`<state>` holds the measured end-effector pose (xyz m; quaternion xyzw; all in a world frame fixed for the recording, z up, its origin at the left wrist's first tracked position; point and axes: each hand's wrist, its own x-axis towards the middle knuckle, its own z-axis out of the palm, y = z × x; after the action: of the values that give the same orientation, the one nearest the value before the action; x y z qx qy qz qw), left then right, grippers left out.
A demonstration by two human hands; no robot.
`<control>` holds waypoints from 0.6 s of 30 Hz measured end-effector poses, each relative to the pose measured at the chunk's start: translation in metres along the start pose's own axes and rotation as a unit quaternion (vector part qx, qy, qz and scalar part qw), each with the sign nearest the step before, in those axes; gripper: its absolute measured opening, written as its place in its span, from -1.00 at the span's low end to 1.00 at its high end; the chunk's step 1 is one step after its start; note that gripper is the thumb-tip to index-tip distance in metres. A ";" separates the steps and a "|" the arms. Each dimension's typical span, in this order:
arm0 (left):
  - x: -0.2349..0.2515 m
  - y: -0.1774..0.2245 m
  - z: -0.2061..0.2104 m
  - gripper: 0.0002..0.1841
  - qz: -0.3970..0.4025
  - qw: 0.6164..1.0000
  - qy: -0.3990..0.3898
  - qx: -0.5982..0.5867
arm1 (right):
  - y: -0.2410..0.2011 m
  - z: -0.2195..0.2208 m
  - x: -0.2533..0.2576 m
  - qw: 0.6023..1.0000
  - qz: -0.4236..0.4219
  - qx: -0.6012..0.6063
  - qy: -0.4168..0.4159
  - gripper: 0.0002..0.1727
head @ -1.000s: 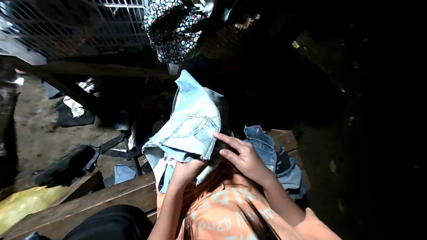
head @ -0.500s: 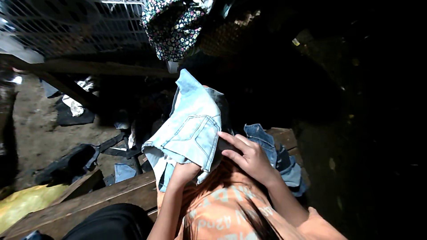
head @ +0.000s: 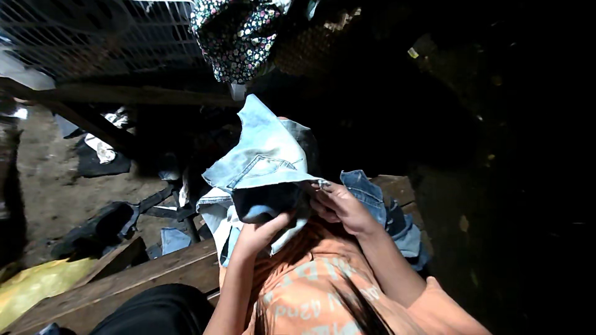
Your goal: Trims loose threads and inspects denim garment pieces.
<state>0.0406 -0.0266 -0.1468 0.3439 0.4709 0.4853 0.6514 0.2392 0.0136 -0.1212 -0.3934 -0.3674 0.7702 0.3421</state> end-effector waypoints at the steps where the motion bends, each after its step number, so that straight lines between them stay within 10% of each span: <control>1: -0.001 0.002 0.003 -0.78 -0.002 1.000 0.020 0.006 | -0.003 0.000 0.000 1.000 0.014 0.011 -0.010 -0.77; 8: -0.002 0.022 0.030 -0.78 -0.029 0.989 0.138 0.038 | -0.001 0.006 -0.006 0.964 -0.146 -0.220 0.018 -0.66; 12: -0.012 -0.025 0.013 -0.72 0.088 0.916 0.116 0.375 | 0.004 0.006 -0.017 0.843 -0.192 -0.497 0.074 -0.43; 14: -0.010 0.030 0.021 -0.65 -0.201 0.896 0.029 0.395 | 0.005 0.007 -0.021 0.795 -0.211 -0.560 0.095 -0.40; 18: -0.017 -0.030 0.000 -0.70 -0.082 0.908 -0.003 0.412 | 0.004 0.005 -0.018 0.752 -0.260 -0.595 0.113 -0.43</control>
<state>0.0479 -0.0516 -0.1688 0.5430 0.6537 0.1923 0.4907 0.2421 -0.0049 -0.1160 -0.4914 -0.7980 0.2270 0.2648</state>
